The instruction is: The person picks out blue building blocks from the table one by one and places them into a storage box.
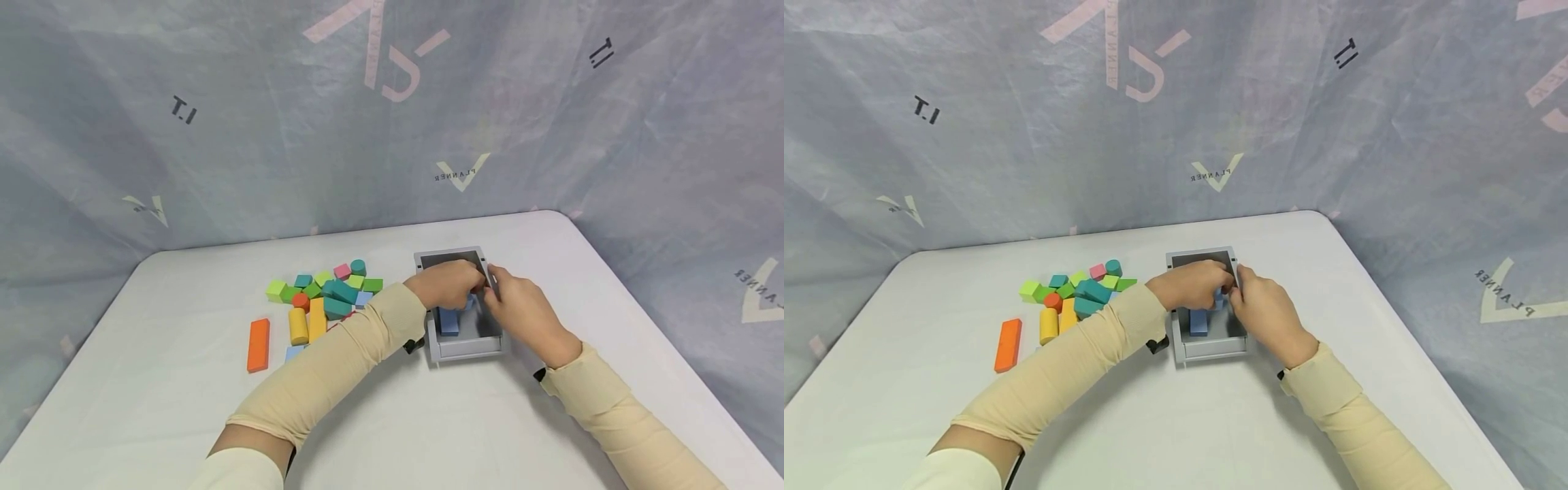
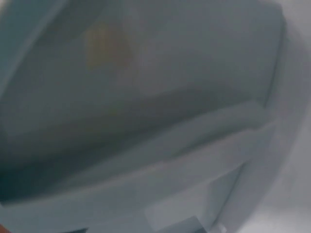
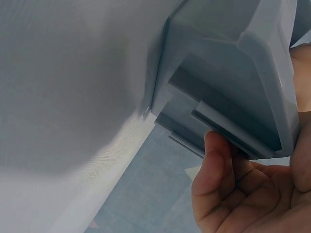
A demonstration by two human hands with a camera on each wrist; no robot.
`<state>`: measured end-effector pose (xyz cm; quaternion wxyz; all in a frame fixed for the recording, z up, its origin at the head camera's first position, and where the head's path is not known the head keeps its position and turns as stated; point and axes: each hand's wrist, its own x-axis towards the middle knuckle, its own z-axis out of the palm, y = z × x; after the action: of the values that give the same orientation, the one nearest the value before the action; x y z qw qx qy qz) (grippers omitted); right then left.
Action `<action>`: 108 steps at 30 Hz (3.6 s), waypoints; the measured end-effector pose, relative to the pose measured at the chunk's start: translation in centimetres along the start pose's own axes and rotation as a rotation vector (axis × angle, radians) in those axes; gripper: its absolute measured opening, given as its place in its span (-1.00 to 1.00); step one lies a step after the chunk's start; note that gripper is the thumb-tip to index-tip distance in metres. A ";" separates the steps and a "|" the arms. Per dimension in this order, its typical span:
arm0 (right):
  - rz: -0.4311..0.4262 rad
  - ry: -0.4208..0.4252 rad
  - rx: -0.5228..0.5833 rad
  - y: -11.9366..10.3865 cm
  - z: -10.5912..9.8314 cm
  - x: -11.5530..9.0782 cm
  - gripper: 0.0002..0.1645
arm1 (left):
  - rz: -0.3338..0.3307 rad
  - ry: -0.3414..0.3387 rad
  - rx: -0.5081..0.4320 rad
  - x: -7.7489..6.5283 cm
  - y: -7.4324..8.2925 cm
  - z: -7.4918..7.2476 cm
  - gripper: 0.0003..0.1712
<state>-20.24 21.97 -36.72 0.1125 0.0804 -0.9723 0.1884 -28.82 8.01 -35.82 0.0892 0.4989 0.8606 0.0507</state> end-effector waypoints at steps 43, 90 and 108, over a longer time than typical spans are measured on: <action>-0.020 0.036 -0.010 -0.1 0.4 -0.1 -0.42 | -0.115 0.225 -0.027 -11.4 -3.1 -5.3 -0.71; -0.060 0.077 -0.025 -0.1 0.7 -0.4 -0.47 | -0.389 0.110 -0.091 -14.8 -9.2 2.4 -0.77; 0.016 0.005 0.005 -0.1 0.5 -0.3 -0.42 | -0.445 0.080 -0.142 -14.2 -9.1 2.4 -0.73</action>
<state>-19.97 21.70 -37.18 0.1131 0.0726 -0.9721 0.1921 -29.21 -8.82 -38.32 0.0991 0.2869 0.9465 0.1098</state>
